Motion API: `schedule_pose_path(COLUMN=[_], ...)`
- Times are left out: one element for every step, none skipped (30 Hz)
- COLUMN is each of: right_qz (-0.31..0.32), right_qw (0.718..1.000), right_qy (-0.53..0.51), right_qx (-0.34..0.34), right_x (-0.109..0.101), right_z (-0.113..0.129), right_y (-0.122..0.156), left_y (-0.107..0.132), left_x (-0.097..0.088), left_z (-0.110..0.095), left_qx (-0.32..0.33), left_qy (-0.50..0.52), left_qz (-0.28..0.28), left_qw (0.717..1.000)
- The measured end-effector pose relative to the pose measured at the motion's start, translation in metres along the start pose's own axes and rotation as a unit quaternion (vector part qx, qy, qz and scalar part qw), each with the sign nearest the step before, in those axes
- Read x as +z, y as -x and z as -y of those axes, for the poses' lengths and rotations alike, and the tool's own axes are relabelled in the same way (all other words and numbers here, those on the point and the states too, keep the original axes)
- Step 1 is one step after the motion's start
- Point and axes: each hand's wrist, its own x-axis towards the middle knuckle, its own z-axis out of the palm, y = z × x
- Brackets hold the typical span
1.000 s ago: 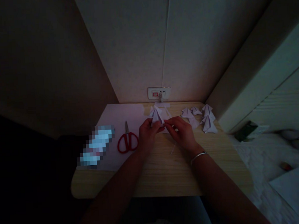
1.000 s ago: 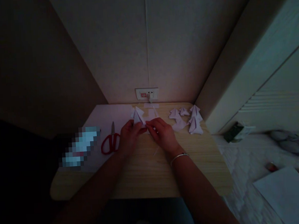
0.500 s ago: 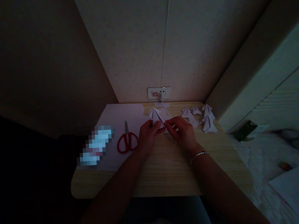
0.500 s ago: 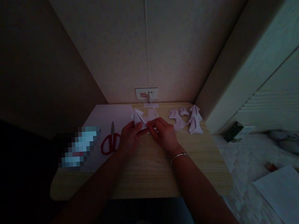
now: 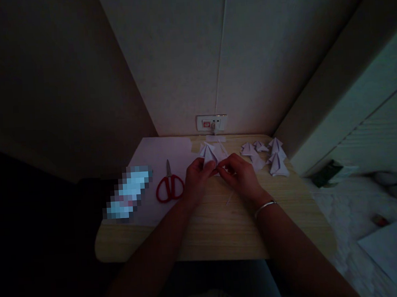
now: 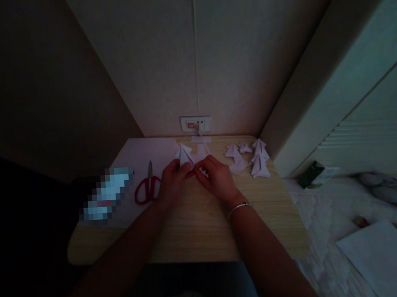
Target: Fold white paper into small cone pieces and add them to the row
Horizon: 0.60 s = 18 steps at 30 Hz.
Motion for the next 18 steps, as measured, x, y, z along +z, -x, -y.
schedule_pose_path(right_qz=[0.002,0.002,0.003,0.004,0.007,0.012,0.015,0.018,0.019,0.018,0.016,0.015,0.014,0.015,0.018,0.021,0.023,0.026], right_qw=[1.000,1.000,1.000,0.999,0.999,0.999,0.999,0.999,0.999,0.999,1.000,1.000,0.999,0.999,0.999,0.999,0.999,0.999], right_qy=[0.008,0.019,0.029,0.037,0.044,0.048,0.048,0.044,0.038,0.030,0.024,0.022,0.022,0.022,0.018,0.009,-0.005,-0.022], right_qx=[0.000,-0.002,-0.004,-0.007,-0.009,-0.009,-0.007,-0.003,0.002,0.007,0.011,0.015,0.020,0.024,0.027,0.030,0.034,0.038], right_x=[0.0000,0.0000,0.0000,-0.0002,-0.0003,-0.0004,-0.0004,-0.0003,-0.0001,0.0002,0.0007,0.0012,0.0016,0.0020,0.0022,0.0021,0.0019,0.0015], right_z=[-0.0002,-0.0002,0.0000,0.0004,0.0008,0.0013,0.0016,0.0018,0.0018,0.0016,0.0012,0.0007,0.0002,-0.0004,-0.0009,-0.0014,-0.0017,-0.0021], right_y=[-0.0001,-0.0001,0.0000,0.0001,0.0001,0.0001,0.0001,0.0001,0.0000,-0.0002,-0.0003,-0.0005,-0.0006,-0.0008,-0.0010,-0.0011,-0.0013,-0.0016], left_y=[-0.0003,-0.0005,-0.0007,-0.0009,-0.0011,-0.0013,-0.0015,-0.0018,-0.0021,-0.0023,-0.0024,-0.0024,-0.0022,-0.0019,-0.0013,-0.0007,0.0001,0.0008], left_x=[-0.0005,-0.0009,-0.0011,-0.0011,-0.0012,-0.0013,-0.0015,-0.0018,-0.0023,-0.0028,-0.0032,-0.0034,-0.0033,-0.0030,-0.0024,-0.0016,-0.0007,0.0001], left_z=[0.0008,0.0014,0.0019,0.0023,0.0025,0.0026,0.0028,0.0029,0.0030,0.0031,0.0031,0.0030,0.0027,0.0022,0.0015,0.0007,-0.0002,-0.0011], left_qx=[0.004,0.007,0.009,0.009,0.007,0.005,0.003,0.001,0.000,0.000,-0.001,-0.002,-0.004,-0.007,-0.012,-0.018,-0.025,-0.032], left_qy=[-0.006,-0.009,-0.009,-0.010,-0.012,-0.017,-0.023,-0.030,-0.037,-0.044,-0.051,-0.057,-0.059,-0.056,-0.047,-0.033,-0.015,0.002], left_qz=[0.001,0.000,-0.002,-0.005,-0.008,-0.009,-0.009,-0.008,-0.007,-0.005,-0.003,-0.003,-0.002,-0.002,-0.001,0.001,0.002,0.003], left_qw=[1.000,1.000,1.000,1.000,1.000,1.000,1.000,1.000,0.999,0.999,0.999,0.998,0.998,0.998,0.999,0.999,1.000,0.999])
